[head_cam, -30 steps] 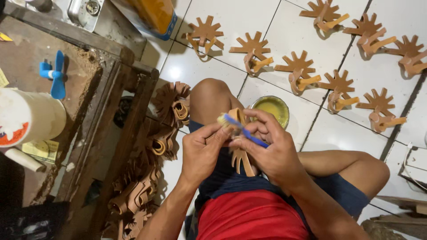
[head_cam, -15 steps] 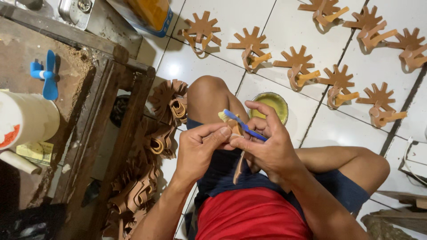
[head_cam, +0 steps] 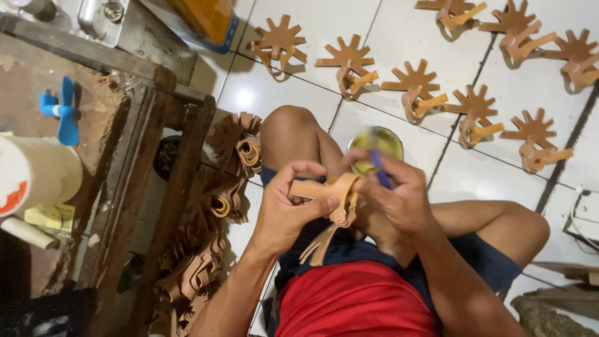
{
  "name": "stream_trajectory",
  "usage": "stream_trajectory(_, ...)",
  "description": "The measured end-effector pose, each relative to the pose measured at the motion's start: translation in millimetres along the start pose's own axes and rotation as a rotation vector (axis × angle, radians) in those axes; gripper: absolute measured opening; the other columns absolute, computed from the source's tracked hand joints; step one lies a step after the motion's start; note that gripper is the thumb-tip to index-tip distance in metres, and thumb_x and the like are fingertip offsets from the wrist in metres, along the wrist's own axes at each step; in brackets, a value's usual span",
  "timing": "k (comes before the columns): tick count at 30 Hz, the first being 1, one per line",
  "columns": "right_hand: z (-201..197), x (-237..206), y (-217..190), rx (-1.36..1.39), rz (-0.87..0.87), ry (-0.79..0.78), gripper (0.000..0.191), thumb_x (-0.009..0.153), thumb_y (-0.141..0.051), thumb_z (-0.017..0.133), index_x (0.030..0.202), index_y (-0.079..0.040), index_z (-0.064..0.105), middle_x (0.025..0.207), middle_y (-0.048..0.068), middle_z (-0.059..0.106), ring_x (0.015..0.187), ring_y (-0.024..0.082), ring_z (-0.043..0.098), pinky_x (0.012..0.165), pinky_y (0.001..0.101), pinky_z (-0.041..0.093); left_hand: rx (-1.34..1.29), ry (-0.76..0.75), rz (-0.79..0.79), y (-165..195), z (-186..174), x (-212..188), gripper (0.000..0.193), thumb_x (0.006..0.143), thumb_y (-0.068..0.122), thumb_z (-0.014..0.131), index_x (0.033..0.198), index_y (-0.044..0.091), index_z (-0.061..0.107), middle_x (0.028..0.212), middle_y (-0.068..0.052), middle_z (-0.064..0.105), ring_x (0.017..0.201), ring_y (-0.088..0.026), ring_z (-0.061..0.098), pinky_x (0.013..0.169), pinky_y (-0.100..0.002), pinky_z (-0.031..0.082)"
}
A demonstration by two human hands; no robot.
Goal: The person sits on the workshop floor and applies a yellow liquid, likely glue, from a bowl onto leather shoe upper components using a toothbrush. They coat each piece, place it in a row on the tiled floor, and pick up the next piece to repeat the process.
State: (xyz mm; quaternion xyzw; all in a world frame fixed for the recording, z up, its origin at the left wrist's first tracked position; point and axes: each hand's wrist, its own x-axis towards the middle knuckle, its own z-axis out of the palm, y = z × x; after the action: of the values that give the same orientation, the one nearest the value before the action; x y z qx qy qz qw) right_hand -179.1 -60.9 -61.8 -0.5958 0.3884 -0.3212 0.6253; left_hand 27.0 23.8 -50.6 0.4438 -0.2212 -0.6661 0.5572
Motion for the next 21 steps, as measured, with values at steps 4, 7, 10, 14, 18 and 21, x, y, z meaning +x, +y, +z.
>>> stream_trajectory(4, -5.5, -3.5, 1.7, -0.057, 0.167, -0.026, 0.024, 0.094, -0.013, 0.077, 0.112, 0.002, 0.08, 0.087, 0.006, 0.078, 0.078, 0.008, 0.068, 0.07, 0.0216, 0.055, -0.072, -0.012, 0.014, 5.9, 7.2, 3.1, 0.065, 0.085, 0.0, 0.078, 0.144, 0.002, 0.051, 0.093, -0.007, 0.074, 0.084, -0.015, 0.07, 0.077, -0.029, 0.058)
stream_trajectory(7, -1.1, -7.8, -10.7, -0.089, 0.138, 0.122, 0.026, 0.09, -0.016, 0.078, 0.109, 0.001, 0.077, 0.084, 0.002, 0.076, 0.075, 0.005, 0.067, 0.068, 0.0216, 0.057, 0.569, 0.347, 0.401, 20.8, 10.5, -4.6, 0.058, 0.09, 0.005, 0.076, 0.143, -0.001, 0.051, 0.117, -0.005, 0.071, 0.109, -0.016, 0.067, 0.096, -0.033, 0.054)
stream_trajectory(10, 4.2, -9.2, -27.6, -0.457, 0.026, 0.225, 0.029, 0.082, -0.014, 0.086, 0.104, 0.002, 0.077, 0.075, 0.004, 0.069, 0.065, 0.008, 0.057, 0.057, 0.0251, 0.048, 1.253, 0.439, 0.807, 29.3, 20.9, -14.3, 0.038, 0.087, 0.012, 0.082, 0.12, 0.001, 0.064, 0.106, -0.014, 0.072, 0.101, -0.026, 0.062, 0.086, -0.042, 0.047)
stream_trajectory(14, 7.7, -19.1, -39.6, -0.612, -0.309, 0.125, 0.035, 0.079, -0.016, 0.088, 0.105, 0.003, 0.074, 0.082, 0.004, 0.064, 0.068, 0.006, 0.057, 0.061, 0.0235, 0.048, 1.285, 0.188, 0.709, 20.3, 38.7, -9.8, 0.034, 0.086, 0.013, 0.081, 0.116, 0.001, 0.071, 0.094, -0.01, 0.072, 0.087, -0.028, 0.064, 0.08, -0.044, 0.049)
stream_trajectory(18, -11.9, -28.4, -28.7, -0.398, -0.22, 0.307, 0.023, 0.095, -0.008, 0.078, 0.115, 0.001, 0.072, 0.098, 0.0, 0.067, 0.076, 0.005, 0.054, 0.067, 0.0206, 0.046, 0.987, 0.197, 0.585, 15.4, 29.7, 5.1, 0.033, 0.09, 0.004, 0.074, 0.123, 0.002, 0.072, 0.108, -0.01, 0.076, 0.097, -0.023, 0.073, 0.086, -0.034, 0.057)
stream_trajectory(21, -35.0, -26.2, -4.2, -0.169, -0.003, 0.435, 0.032, 0.095, -0.008, 0.074, 0.126, -0.002, 0.068, 0.105, -0.003, 0.069, 0.064, 0.002, 0.046, 0.054, 0.0175, 0.038, 0.588, 0.139, 0.411, 8.5, 24.9, 5.5, 0.033, 0.09, 0.006, 0.076, 0.123, 0.003, 0.074, 0.11, -0.011, 0.078, 0.096, -0.02, 0.076, 0.082, -0.03, 0.06)
